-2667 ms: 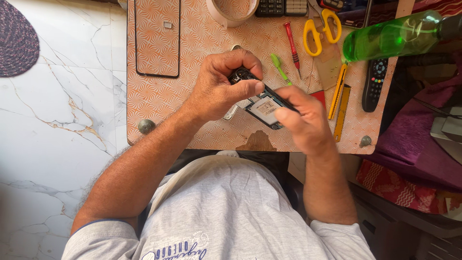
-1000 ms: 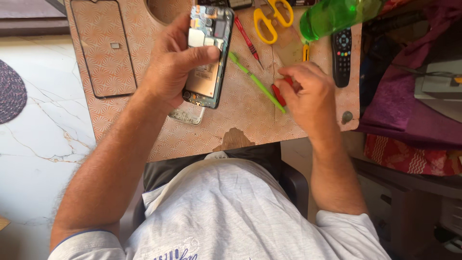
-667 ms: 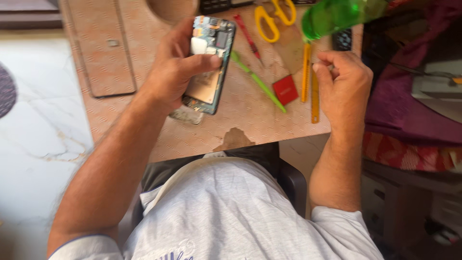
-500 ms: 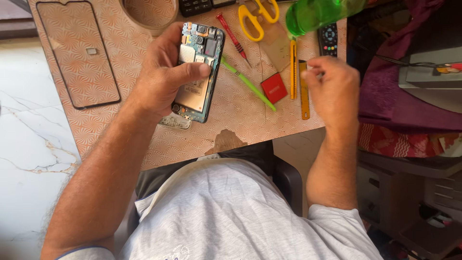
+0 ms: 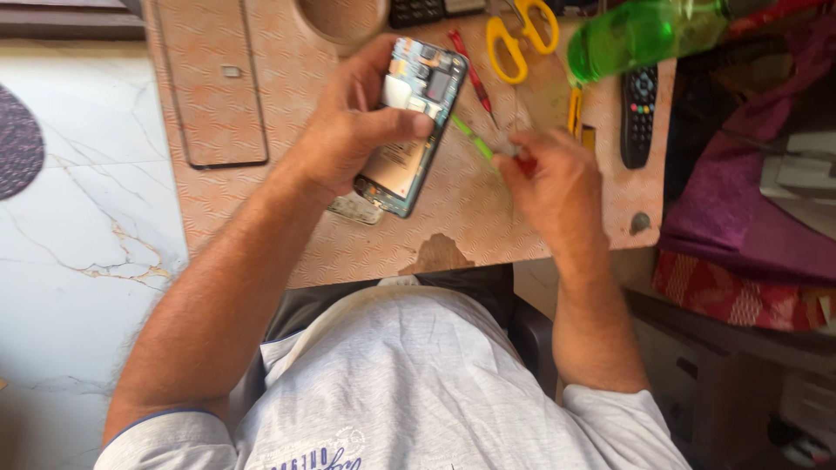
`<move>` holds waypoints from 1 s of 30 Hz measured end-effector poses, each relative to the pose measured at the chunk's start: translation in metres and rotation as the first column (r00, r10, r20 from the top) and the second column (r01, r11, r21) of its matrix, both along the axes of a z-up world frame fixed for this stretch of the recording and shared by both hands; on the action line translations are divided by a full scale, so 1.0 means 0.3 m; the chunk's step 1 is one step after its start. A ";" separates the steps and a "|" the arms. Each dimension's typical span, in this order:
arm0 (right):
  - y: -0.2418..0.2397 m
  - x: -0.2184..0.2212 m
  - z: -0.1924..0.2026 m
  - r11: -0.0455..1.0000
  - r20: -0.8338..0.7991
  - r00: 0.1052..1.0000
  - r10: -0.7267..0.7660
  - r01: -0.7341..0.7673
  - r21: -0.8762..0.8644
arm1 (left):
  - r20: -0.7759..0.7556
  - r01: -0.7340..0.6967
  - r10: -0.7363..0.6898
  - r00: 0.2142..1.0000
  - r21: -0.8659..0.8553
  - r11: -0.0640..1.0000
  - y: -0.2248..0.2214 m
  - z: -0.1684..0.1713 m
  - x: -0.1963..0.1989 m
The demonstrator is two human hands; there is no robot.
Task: The person cleans the internal components of a disassembled mobile phone by hand using a brush and liquid from a spray bottle, then fits the motherboard and screen into the phone's frame.
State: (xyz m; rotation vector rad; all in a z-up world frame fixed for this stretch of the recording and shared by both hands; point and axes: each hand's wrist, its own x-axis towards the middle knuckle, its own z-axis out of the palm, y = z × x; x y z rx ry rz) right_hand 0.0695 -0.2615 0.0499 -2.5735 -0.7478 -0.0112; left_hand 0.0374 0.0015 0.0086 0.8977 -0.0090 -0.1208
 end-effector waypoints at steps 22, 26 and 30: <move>-0.072 -0.063 0.148 0.920 0.103 0.950 0.294 -0.311 0.239 | 0.037 0.245 -0.244 0.969 -0.247 0.938 0.005 -0.008 -0.002; -0.031 -0.014 0.185 0.862 0.326 0.810 0.487 -0.507 -0.030 | 0.049 0.287 -0.283 0.958 -0.189 0.939 0.002 -0.018 -0.003; 0.003 0.008 0.186 0.846 0.408 0.754 0.514 -0.525 -0.096 | 0.091 0.293 -0.284 0.955 -0.124 0.948 0.000 -0.022 0.002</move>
